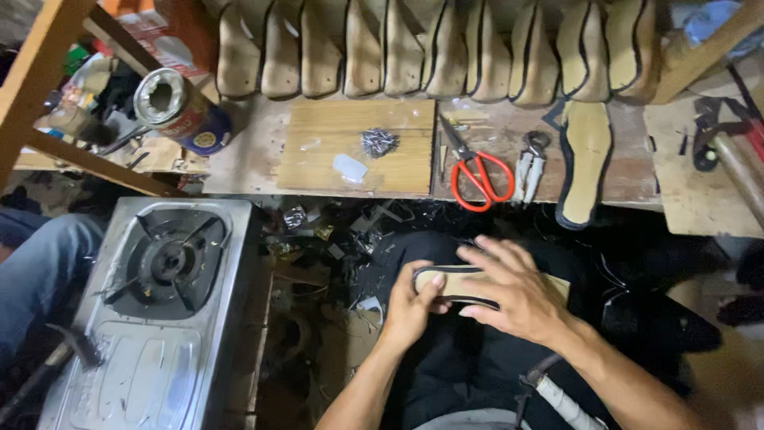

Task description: The person repeatedly picks up a shoe last, applies a black strip to its edge, hammers nails into the strip, and trims the excess with scissors. The person then places the finished last on a shelf and repeats the process with another last.

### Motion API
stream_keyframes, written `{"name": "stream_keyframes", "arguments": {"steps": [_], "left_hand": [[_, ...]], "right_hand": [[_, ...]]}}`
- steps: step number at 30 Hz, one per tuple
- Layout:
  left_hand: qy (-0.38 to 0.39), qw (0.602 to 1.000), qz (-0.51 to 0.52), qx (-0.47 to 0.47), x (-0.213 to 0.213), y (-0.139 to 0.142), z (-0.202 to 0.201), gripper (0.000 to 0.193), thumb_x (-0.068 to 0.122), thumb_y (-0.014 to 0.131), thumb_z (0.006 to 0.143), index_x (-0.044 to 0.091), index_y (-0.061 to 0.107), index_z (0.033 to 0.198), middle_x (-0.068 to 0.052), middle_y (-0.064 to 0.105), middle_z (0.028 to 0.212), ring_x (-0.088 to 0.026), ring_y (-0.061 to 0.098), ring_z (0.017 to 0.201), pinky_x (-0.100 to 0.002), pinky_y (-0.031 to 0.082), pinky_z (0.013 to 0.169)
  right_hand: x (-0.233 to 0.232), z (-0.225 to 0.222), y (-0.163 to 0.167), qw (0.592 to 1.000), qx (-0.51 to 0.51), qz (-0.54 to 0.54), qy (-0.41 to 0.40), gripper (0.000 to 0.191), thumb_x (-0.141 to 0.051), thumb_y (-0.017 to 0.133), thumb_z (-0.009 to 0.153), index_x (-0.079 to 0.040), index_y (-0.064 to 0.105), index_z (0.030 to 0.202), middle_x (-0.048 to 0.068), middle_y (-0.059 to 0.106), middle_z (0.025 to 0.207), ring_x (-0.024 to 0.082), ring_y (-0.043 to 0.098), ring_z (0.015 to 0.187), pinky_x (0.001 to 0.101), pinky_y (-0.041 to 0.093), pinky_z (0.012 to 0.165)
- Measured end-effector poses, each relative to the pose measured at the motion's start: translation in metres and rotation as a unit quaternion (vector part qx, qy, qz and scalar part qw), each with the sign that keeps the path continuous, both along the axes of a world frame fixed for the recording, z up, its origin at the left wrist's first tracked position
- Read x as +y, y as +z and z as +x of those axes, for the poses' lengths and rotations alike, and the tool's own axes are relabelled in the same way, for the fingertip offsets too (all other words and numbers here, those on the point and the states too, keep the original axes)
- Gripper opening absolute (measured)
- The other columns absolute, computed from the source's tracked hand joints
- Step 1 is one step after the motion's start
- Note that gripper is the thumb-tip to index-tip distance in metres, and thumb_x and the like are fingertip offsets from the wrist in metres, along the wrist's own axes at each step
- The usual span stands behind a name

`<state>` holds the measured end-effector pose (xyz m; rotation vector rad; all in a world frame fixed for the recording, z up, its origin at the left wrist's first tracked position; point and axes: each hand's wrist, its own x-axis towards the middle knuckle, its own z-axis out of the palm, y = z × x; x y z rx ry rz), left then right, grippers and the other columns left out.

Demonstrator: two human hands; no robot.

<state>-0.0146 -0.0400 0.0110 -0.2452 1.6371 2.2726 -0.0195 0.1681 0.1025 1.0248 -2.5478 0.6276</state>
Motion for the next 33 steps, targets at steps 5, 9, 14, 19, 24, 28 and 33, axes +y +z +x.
{"name": "stream_keyframes", "arguments": {"steps": [5, 9, 14, 19, 24, 28, 33], "left_hand": [[0.048, 0.997, 0.03, 0.051, -0.027, -0.009, 0.024, 0.038, 0.015, 0.065, 0.096, 0.003, 0.051, 0.129, -0.016, 0.07, 0.101, -0.021, 0.072, 0.075, -0.03, 0.06, 0.06], [0.051, 0.995, 0.059, 0.063, -0.036, -0.004, 0.039, 0.037, 0.015, 0.064, 0.096, 0.002, 0.051, 0.129, -0.017, 0.069, 0.11, -0.025, 0.073, 0.078, -0.032, 0.059, 0.061], [0.048, 0.994, 0.084, 0.045, -0.033, 0.003, 0.043, 0.039, 0.018, 0.063, 0.096, 0.003, 0.05, 0.129, -0.019, 0.068, 0.113, -0.027, 0.073, 0.079, -0.033, 0.059, 0.062], [0.037, 0.993, 0.102, 0.047, -0.031, 0.002, 0.039, 0.04, 0.019, 0.062, 0.098, 0.002, 0.049, 0.132, -0.021, 0.068, 0.113, -0.028, 0.073, 0.081, -0.033, 0.06, 0.065], [0.028, 0.995, 0.08, 0.049, -0.026, -0.002, 0.031, 0.04, 0.019, 0.062, 0.097, 0.003, 0.048, 0.132, -0.018, 0.069, 0.114, -0.026, 0.073, 0.08, -0.033, 0.061, 0.065], [0.019, 0.998, 0.052, 0.027, -0.018, -0.006, 0.021, 0.041, 0.018, 0.062, 0.097, 0.003, 0.048, 0.132, -0.018, 0.073, 0.099, -0.023, 0.073, 0.072, -0.032, 0.06, 0.061], [0.022, 0.999, 0.031, 0.011, -0.009, -0.007, 0.005, 0.043, 0.02, 0.065, 0.096, -0.001, 0.049, 0.131, -0.014, 0.072, 0.089, -0.018, 0.069, 0.064, -0.028, 0.058, 0.056]], "right_hand": [[0.051, 0.042, -0.016, 0.925, -0.211, -0.262, -0.178, 0.052, -0.02, 0.072, 0.085, -0.003, 0.058, 0.132, 0.017, 0.058, 0.143, 0.028, 0.055, 0.133, 0.0388, 0.045, 0.109], [0.071, 0.068, -0.048, 0.772, -0.412, -0.45, -0.179, 0.057, -0.017, 0.067, 0.092, -0.002, 0.051, 0.145, 0.017, 0.067, 0.128, 0.018, 0.065, 0.115, 0.0315, 0.051, 0.097], [0.072, 0.079, -0.068, 0.78, -0.385, -0.436, -0.231, 0.047, -0.011, 0.066, 0.094, 0.002, 0.059, 0.139, 0.014, 0.077, 0.108, 0.013, 0.071, 0.095, 0.0268, 0.056, 0.084], [0.075, 0.076, -0.065, 0.781, -0.38, -0.442, -0.224, 0.045, -0.01, 0.067, 0.093, 0.003, 0.061, 0.135, 0.013, 0.077, 0.107, 0.012, 0.071, 0.095, 0.0262, 0.057, 0.084], [0.083, 0.074, -0.073, 0.769, -0.374, -0.456, -0.246, 0.04, -0.008, 0.067, 0.093, 0.004, 0.064, 0.132, 0.013, 0.077, 0.106, 0.012, 0.071, 0.093, 0.0261, 0.056, 0.084], [0.092, 0.061, -0.076, 0.768, -0.375, -0.444, -0.271, 0.031, -0.009, 0.068, 0.095, 0.008, 0.069, 0.12, 0.016, 0.078, 0.102, 0.014, 0.072, 0.088, 0.0284, 0.059, 0.079], [0.098, 0.025, -0.052, 0.811, -0.422, -0.217, -0.343, 0.044, -0.022, 0.073, 0.087, 0.0, 0.069, 0.125, 0.015, 0.079, 0.1, 0.019, 0.075, 0.084, 0.0331, 0.06, 0.075]]}}
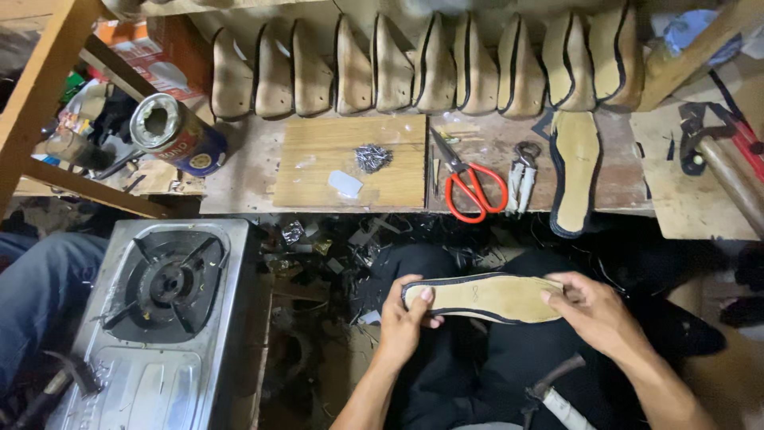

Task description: The person repeatedly picks up a shoe last, applies a black strip to its edge, hammers nails into the strip, and trims the excess with scissors. The person then places the finished last on a shelf and repeats the process with another last.

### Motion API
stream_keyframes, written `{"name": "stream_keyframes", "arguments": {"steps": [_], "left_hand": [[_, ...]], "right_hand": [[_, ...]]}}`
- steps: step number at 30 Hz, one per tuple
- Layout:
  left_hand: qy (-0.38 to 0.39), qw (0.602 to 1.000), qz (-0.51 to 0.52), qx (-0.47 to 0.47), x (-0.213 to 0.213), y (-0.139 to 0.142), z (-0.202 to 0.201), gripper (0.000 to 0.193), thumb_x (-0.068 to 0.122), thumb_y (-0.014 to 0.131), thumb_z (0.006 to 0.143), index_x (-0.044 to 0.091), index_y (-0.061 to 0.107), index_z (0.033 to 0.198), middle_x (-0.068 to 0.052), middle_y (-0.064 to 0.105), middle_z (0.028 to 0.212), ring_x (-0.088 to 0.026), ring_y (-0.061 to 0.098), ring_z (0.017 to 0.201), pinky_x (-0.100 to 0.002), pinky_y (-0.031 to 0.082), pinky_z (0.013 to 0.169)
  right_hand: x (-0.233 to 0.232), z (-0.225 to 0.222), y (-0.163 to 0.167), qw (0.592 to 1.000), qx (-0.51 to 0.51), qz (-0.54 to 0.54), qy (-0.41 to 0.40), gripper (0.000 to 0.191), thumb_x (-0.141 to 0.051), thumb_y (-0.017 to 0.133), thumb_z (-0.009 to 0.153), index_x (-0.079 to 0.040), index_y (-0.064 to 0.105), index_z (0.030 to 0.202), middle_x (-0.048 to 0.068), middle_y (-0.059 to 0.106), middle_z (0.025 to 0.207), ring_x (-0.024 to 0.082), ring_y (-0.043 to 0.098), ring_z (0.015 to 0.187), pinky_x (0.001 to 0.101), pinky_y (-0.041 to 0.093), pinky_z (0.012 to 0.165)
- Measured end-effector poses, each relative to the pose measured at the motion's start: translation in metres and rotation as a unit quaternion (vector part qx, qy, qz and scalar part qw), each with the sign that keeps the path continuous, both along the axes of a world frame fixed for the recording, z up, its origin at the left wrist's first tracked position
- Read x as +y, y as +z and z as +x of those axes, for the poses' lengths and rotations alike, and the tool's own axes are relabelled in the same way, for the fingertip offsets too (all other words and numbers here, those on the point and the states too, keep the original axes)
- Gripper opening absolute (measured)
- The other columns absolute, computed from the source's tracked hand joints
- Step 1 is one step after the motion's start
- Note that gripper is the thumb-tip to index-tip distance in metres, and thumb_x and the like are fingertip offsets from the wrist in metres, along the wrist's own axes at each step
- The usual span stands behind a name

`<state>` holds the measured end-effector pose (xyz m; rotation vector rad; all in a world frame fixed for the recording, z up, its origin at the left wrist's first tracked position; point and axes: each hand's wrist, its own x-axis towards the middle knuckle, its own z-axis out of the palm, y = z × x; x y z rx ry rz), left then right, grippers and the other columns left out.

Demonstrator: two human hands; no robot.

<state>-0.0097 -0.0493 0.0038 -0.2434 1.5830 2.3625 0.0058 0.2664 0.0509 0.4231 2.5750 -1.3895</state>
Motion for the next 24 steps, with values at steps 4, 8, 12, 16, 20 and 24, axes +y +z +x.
{"name": "stream_keyframes", "arguments": {"steps": [4, 8, 12, 16, 20, 24], "left_hand": [[0.007, 1.0, -0.004, -0.016, -0.001, 0.002, -0.009, 0.043, 0.022, 0.066, 0.098, -0.002, 0.051, 0.13, -0.012, 0.071, 0.088, -0.016, 0.068, 0.062, -0.026, 0.057, 0.054], [0.001, 1.0, -0.011, -0.025, 0.001, 0.005, -0.015, 0.042, 0.021, 0.066, 0.097, -0.001, 0.05, 0.129, -0.011, 0.07, 0.086, -0.016, 0.067, 0.059, -0.027, 0.056, 0.052], [-0.007, 0.999, -0.027, -0.022, 0.006, 0.007, -0.012, 0.041, 0.02, 0.066, 0.097, -0.001, 0.049, 0.128, -0.009, 0.069, 0.088, -0.015, 0.066, 0.06, -0.027, 0.056, 0.053], [-0.02, 0.999, -0.045, -0.007, 0.007, 0.007, -0.011, 0.04, 0.02, 0.066, 0.098, -0.001, 0.049, 0.128, -0.01, 0.069, 0.088, -0.014, 0.066, 0.061, -0.026, 0.056, 0.053], [-0.025, 0.998, -0.048, -0.011, 0.009, 0.009, -0.013, 0.039, 0.02, 0.066, 0.097, -0.001, 0.049, 0.126, -0.01, 0.069, 0.083, -0.014, 0.065, 0.058, -0.027, 0.056, 0.052], [-0.026, 0.998, -0.064, -0.007, 0.012, 0.012, -0.014, 0.038, 0.021, 0.067, 0.097, 0.0, 0.05, 0.124, -0.009, 0.068, 0.08, -0.014, 0.065, 0.056, -0.027, 0.055, 0.051]], "right_hand": [[-0.01, -0.012, 0.032, 0.989, -0.117, 0.091, 0.026, 0.064, -0.033, 0.084, 0.079, -0.013, 0.063, 0.137, 0.013, 0.081, 0.11, 0.027, 0.08, 0.095, 0.0384, 0.062, 0.086], [-0.03, -0.011, 0.046, 0.903, 0.24, 0.219, 0.28, 0.097, -0.039, 0.091, 0.056, -0.005, 0.058, 0.141, 0.022, 0.052, 0.149, 0.038, 0.049, 0.135, 0.0453, 0.043, 0.104], [-0.046, -0.005, 0.036, 0.903, 0.21, 0.264, 0.266, 0.083, -0.035, 0.088, 0.058, -0.01, 0.061, 0.132, 0.013, 0.054, 0.141, 0.034, 0.052, 0.128, 0.0466, 0.041, 0.107], [-0.046, 0.0, 0.027, 0.896, 0.256, 0.272, 0.242, 0.072, -0.035, 0.086, 0.062, -0.011, 0.064, 0.127, 0.011, 0.059, 0.137, 0.032, 0.058, 0.123, 0.0487, 0.041, 0.11], [-0.04, -0.003, 0.036, 0.88, 0.3, 0.262, 0.261, 0.069, -0.042, 0.085, 0.062, -0.007, 0.069, 0.12, 0.015, 0.06, 0.138, 0.034, 0.058, 0.123, 0.0483, 0.041, 0.107], [-0.049, -0.024, 0.053, 0.919, 0.282, 0.191, 0.201, 0.05, -0.036, 0.081, 0.074, -0.005, 0.074, 0.113, 0.015, 0.063, 0.136, 0.03, 0.062, 0.123, 0.0395, 0.049, 0.101]]}}
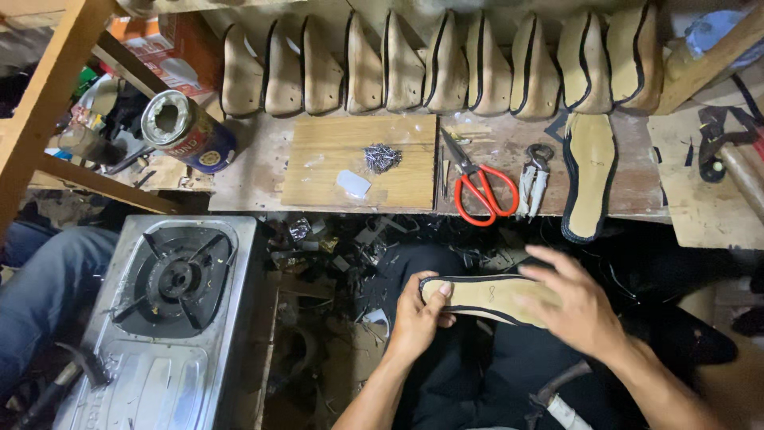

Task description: The person repeatedly picks up a shoe last, applies a black strip to its edge, hammers nails into the strip, and trims the excess with scissors. The person then places the finished last on a shelf and repeats the process with another last.

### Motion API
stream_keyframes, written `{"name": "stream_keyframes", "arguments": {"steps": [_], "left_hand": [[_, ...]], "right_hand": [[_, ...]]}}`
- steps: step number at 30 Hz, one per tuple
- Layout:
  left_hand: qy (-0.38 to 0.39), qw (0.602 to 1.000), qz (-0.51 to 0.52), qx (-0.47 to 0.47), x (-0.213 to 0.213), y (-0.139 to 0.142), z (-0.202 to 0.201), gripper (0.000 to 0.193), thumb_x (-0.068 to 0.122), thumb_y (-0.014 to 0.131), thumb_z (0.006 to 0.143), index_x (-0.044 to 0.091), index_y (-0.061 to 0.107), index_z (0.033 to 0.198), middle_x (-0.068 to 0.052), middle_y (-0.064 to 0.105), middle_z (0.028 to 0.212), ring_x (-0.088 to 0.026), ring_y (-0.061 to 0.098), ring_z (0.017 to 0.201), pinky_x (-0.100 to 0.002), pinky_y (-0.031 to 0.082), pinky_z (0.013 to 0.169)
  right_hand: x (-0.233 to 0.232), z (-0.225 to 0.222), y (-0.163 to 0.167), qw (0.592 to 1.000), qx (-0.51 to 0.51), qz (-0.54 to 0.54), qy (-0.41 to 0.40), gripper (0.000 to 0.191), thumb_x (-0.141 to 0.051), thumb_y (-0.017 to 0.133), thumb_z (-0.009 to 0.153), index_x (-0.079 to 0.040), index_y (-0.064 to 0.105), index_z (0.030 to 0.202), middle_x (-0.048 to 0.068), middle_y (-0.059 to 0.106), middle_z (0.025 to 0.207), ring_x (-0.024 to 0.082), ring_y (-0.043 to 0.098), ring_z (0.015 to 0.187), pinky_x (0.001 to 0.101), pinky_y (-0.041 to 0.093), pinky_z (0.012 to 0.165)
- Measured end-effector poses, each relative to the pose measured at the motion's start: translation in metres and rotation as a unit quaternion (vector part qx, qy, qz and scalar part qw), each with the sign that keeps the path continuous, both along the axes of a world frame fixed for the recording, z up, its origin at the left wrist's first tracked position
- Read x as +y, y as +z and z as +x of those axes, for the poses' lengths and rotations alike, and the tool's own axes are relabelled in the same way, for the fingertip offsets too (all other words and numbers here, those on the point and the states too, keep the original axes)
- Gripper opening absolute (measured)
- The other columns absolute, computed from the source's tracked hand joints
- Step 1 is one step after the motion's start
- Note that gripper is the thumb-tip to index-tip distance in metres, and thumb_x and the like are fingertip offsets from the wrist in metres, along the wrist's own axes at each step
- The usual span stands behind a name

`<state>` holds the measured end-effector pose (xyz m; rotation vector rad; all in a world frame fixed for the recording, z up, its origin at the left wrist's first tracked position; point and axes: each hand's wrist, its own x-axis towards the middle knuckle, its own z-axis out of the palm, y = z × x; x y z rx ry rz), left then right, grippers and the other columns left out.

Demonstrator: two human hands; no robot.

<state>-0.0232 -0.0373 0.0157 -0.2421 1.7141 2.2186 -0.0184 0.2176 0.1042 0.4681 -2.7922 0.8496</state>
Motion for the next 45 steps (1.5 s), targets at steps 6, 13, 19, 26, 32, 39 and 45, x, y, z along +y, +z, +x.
{"name": "stream_keyframes", "arguments": {"steps": [6, 13, 19, 26, 32, 39, 45], "left_hand": [[0.0, 1.0, 0.001, -0.009, 0.003, 0.003, 0.0, 0.037, 0.022, 0.068, 0.097, 0.001, 0.053, 0.124, -0.009, 0.069, 0.079, -0.014, 0.065, 0.056, -0.027, 0.055, 0.051], [0.011, 1.0, -0.003, -0.003, 0.002, 0.006, -0.001, 0.036, 0.021, 0.067, 0.097, 0.002, 0.052, 0.124, -0.01, 0.069, 0.08, -0.013, 0.064, 0.055, -0.026, 0.054, 0.05], [0.012, 1.0, 0.012, 0.02, -0.004, 0.008, 0.0, 0.036, 0.021, 0.068, 0.1, -0.001, 0.053, 0.124, -0.008, 0.07, 0.085, -0.012, 0.064, 0.058, -0.025, 0.055, 0.052], [0.005, 1.0, -0.003, 0.012, -0.003, 0.011, -0.003, 0.038, 0.024, 0.068, 0.098, 0.001, 0.054, 0.124, -0.007, 0.07, 0.084, -0.011, 0.065, 0.058, -0.025, 0.055, 0.051], [-0.002, 1.0, -0.017, 0.006, -0.004, 0.02, -0.005, 0.038, 0.024, 0.068, 0.097, 0.001, 0.055, 0.124, -0.007, 0.07, 0.084, -0.012, 0.066, 0.058, -0.025, 0.056, 0.052], [-0.006, 1.0, -0.022, 0.012, -0.005, 0.026, -0.006, 0.038, 0.024, 0.068, 0.098, -0.001, 0.056, 0.123, -0.008, 0.07, 0.084, -0.013, 0.066, 0.059, -0.026, 0.056, 0.052], [-0.008, 0.998, -0.054, 0.021, -0.007, 0.028, -0.006, 0.036, 0.024, 0.068, 0.097, 0.0, 0.058, 0.121, -0.007, 0.07, 0.085, -0.013, 0.067, 0.059, -0.026, 0.057, 0.052]], "right_hand": [[-0.056, -0.093, 0.005, 0.984, -0.105, -0.139, -0.026, 0.026, -0.024, 0.072, 0.091, -0.006, 0.076, 0.108, 0.007, 0.076, 0.096, 0.018, 0.074, 0.08, 0.0309, 0.058, 0.075], [-0.146, -0.207, -0.015, 0.989, -0.069, -0.129, -0.007, 0.024, -0.018, 0.072, 0.088, -0.008, 0.074, 0.109, 0.01, 0.076, 0.1, 0.022, 0.076, 0.087, 0.0334, 0.057, 0.078], [-0.169, -0.233, -0.022, 0.99, 0.12, -0.057, 0.051, 0.015, -0.014, 0.074, 0.084, -0.007, 0.076, 0.097, 0.014, 0.072, 0.095, 0.034, 0.069, 0.082, 0.044, 0.054, 0.071], [-0.163, -0.235, -0.024, 0.993, 0.065, -0.087, 0.048, 0.014, -0.022, 0.075, 0.092, -0.007, 0.074, 0.092, 0.01, 0.073, 0.088, 0.027, 0.071, 0.077, 0.04, 0.054, 0.072], [-0.153, -0.238, -0.015, 0.978, -0.123, -0.163, -0.049, 0.017, -0.021, 0.07, 0.095, -0.007, 0.073, 0.104, 0.011, 0.077, 0.085, 0.015, 0.071, 0.074, 0.0318, 0.055, 0.068], [-0.15, -0.246, -0.005, 0.947, -0.202, -0.247, -0.033, 0.024, -0.016, 0.068, 0.094, -0.004, 0.071, 0.115, 0.01, 0.077, 0.093, 0.013, 0.072, 0.078, 0.0283, 0.061, 0.07], [-0.152, -0.248, -0.001, 0.959, -0.197, -0.2, -0.033, 0.024, -0.017, 0.066, 0.097, -0.005, 0.071, 0.117, 0.009, 0.077, 0.091, 0.012, 0.072, 0.078, 0.027, 0.059, 0.072]]}}
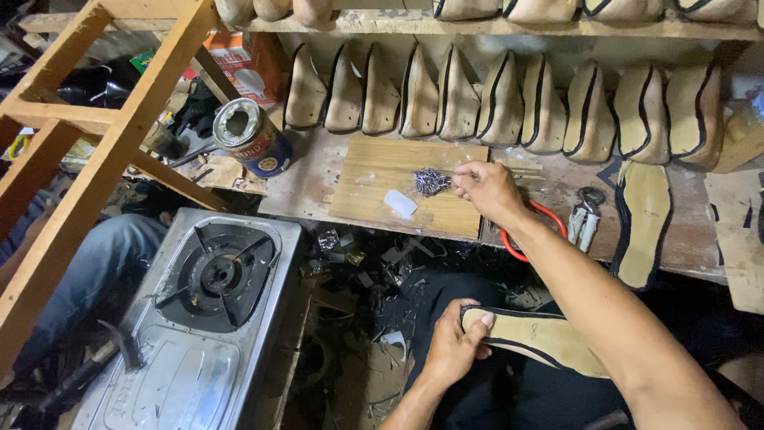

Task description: The person repeatedly picks up a shoe last, applies a black strip to its edge, hammers nails into the strip, and trims the excess with scissors. The person then places the finished last on a shelf and repeats the process with another last.

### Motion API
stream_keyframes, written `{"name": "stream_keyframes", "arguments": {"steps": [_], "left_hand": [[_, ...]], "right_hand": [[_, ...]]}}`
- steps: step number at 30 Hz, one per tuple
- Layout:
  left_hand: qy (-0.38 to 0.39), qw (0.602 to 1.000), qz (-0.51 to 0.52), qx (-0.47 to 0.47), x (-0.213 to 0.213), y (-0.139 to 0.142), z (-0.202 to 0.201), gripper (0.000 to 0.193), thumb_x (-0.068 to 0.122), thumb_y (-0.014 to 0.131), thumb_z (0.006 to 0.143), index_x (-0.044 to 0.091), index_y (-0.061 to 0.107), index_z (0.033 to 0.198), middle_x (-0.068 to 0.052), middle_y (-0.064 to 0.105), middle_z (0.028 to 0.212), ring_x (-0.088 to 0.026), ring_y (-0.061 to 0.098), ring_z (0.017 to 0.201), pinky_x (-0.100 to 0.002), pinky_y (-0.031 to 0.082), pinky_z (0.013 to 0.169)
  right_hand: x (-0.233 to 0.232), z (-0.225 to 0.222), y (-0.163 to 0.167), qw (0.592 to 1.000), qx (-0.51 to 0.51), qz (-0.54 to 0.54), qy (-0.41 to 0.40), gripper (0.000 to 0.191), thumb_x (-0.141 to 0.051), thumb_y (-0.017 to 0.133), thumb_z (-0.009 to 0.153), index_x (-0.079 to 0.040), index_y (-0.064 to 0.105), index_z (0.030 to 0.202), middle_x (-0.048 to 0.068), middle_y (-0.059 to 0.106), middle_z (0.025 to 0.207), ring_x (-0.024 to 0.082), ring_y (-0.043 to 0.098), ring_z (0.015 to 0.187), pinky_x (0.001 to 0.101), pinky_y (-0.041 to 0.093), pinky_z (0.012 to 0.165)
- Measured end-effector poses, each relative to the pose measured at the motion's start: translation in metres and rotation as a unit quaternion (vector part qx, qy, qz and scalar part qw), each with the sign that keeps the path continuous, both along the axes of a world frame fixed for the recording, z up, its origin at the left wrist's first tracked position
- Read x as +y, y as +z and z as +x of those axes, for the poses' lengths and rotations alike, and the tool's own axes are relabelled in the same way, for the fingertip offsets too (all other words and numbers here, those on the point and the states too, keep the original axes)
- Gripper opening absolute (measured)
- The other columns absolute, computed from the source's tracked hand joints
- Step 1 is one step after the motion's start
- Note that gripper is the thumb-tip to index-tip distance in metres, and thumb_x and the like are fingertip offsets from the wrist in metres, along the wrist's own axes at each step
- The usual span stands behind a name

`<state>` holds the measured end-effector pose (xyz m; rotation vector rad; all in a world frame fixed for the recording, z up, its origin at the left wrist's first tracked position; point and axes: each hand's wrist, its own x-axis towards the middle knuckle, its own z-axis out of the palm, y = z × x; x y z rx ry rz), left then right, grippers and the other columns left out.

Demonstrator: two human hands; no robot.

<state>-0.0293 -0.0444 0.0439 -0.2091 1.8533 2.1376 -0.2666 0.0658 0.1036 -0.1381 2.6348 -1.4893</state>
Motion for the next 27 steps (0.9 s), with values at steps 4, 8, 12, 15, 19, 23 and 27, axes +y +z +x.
{"name": "stream_keyframes", "arguments": {"steps": [4, 8, 12, 15, 19, 23, 27], "left_hand": [[-0.003, 1.0, 0.013, -0.002, 0.0, 0.0, -0.001, 0.036, 0.025, 0.067, 0.097, 0.0, 0.058, 0.122, -0.008, 0.07, 0.084, -0.013, 0.066, 0.059, -0.027, 0.056, 0.052], [-0.001, 1.0, 0.022, -0.01, 0.001, -0.001, -0.001, 0.037, 0.025, 0.067, 0.097, 0.0, 0.057, 0.122, -0.007, 0.07, 0.086, -0.013, 0.066, 0.06, -0.027, 0.057, 0.053], [-0.003, 1.0, 0.015, -0.008, 0.002, -0.002, -0.001, 0.036, 0.025, 0.067, 0.097, 0.001, 0.057, 0.122, -0.007, 0.07, 0.085, -0.012, 0.067, 0.059, -0.026, 0.057, 0.052], [0.004, 1.0, 0.026, -0.009, 0.002, -0.003, -0.002, 0.035, 0.024, 0.068, 0.096, 0.001, 0.057, 0.121, -0.006, 0.069, 0.084, -0.012, 0.065, 0.058, -0.026, 0.056, 0.051], [0.015, 0.999, 0.033, -0.013, 0.002, -0.007, -0.001, 0.033, 0.023, 0.069, 0.097, 0.0, 0.059, 0.119, -0.006, 0.068, 0.082, -0.011, 0.065, 0.057, -0.025, 0.055, 0.051], [0.022, 0.999, 0.034, -0.008, 0.003, -0.01, 0.0, 0.032, 0.02, 0.069, 0.095, 0.001, 0.059, 0.118, -0.007, 0.068, 0.081, -0.012, 0.064, 0.056, -0.026, 0.055, 0.049], [0.02, 1.0, 0.018, 0.003, 0.004, -0.013, -0.002, 0.031, 0.015, 0.069, 0.092, 0.0, 0.06, 0.117, -0.006, 0.069, 0.084, -0.012, 0.067, 0.058, -0.026, 0.056, 0.05]], "right_hand": [[0.0, -0.003, 0.003, 0.999, 0.009, -0.033, 0.018, 0.02, -0.018, 0.065, 0.098, -0.003, 0.071, 0.11, 0.008, 0.076, 0.089, 0.012, 0.071, 0.078, 0.0269, 0.059, 0.071], [0.004, -0.004, 0.003, 1.0, 0.019, -0.004, 0.021, 0.02, -0.021, 0.067, 0.097, -0.003, 0.071, 0.106, 0.009, 0.076, 0.087, 0.012, 0.071, 0.078, 0.0279, 0.058, 0.071], [0.008, -0.005, 0.001, 0.982, 0.163, 0.076, 0.057, 0.02, -0.022, 0.072, 0.095, -0.004, 0.076, 0.103, 0.008, 0.073, 0.092, 0.015, 0.066, 0.08, 0.0322, 0.052, 0.071], [0.009, 0.002, 0.003, 0.987, 0.145, 0.044, 0.058, 0.021, -0.025, 0.071, 0.096, -0.005, 0.076, 0.102, 0.005, 0.071, 0.089, 0.013, 0.063, 0.078, 0.0328, 0.051, 0.07], [0.017, 0.044, 0.004, 0.992, -0.017, 0.03, 0.121, 0.022, -0.028, 0.072, 0.093, -0.006, 0.076, 0.098, 0.004, 0.071, 0.077, 0.012, 0.062, 0.069, 0.0324, 0.053, 0.065], [0.036, 0.12, -0.003, 0.968, -0.095, 0.052, 0.226, 0.02, -0.025, 0.071, 0.088, -0.006, 0.075, 0.091, 0.003, 0.075, 0.079, 0.012, 0.069, 0.07, 0.033, 0.057, 0.065], [0.043, 0.166, -0.012, 0.966, -0.066, 0.114, 0.223, 0.022, -0.026, 0.072, 0.085, -0.004, 0.074, 0.087, 0.009, 0.073, 0.081, 0.02, 0.072, 0.075, 0.0365, 0.056, 0.068]]}}
